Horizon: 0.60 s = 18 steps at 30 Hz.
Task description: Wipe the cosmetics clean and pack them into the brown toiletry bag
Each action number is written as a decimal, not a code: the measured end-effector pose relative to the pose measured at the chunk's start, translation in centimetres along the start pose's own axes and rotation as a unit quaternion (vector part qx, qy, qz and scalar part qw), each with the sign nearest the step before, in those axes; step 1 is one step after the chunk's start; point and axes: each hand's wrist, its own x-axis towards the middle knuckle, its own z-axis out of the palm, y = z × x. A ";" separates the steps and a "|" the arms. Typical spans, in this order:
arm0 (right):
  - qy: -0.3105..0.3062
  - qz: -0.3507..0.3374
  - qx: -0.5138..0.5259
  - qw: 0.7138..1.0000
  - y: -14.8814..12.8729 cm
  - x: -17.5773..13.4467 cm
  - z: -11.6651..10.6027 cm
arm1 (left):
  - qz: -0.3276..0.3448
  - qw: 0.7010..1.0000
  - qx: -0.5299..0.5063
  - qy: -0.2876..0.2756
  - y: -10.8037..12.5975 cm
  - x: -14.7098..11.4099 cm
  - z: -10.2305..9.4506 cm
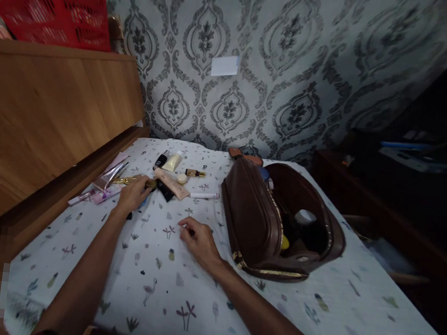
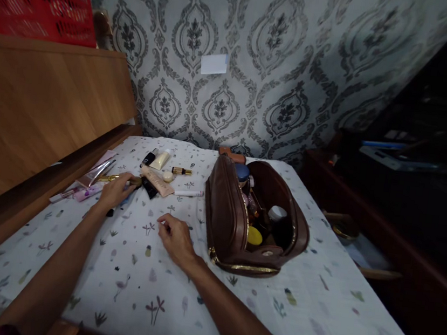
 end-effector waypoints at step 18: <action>-0.003 0.011 0.019 1.000 0.3 0.2 0.0 | 0.055 0.977 -0.201 -0.036 1.8 -0.1 -0.3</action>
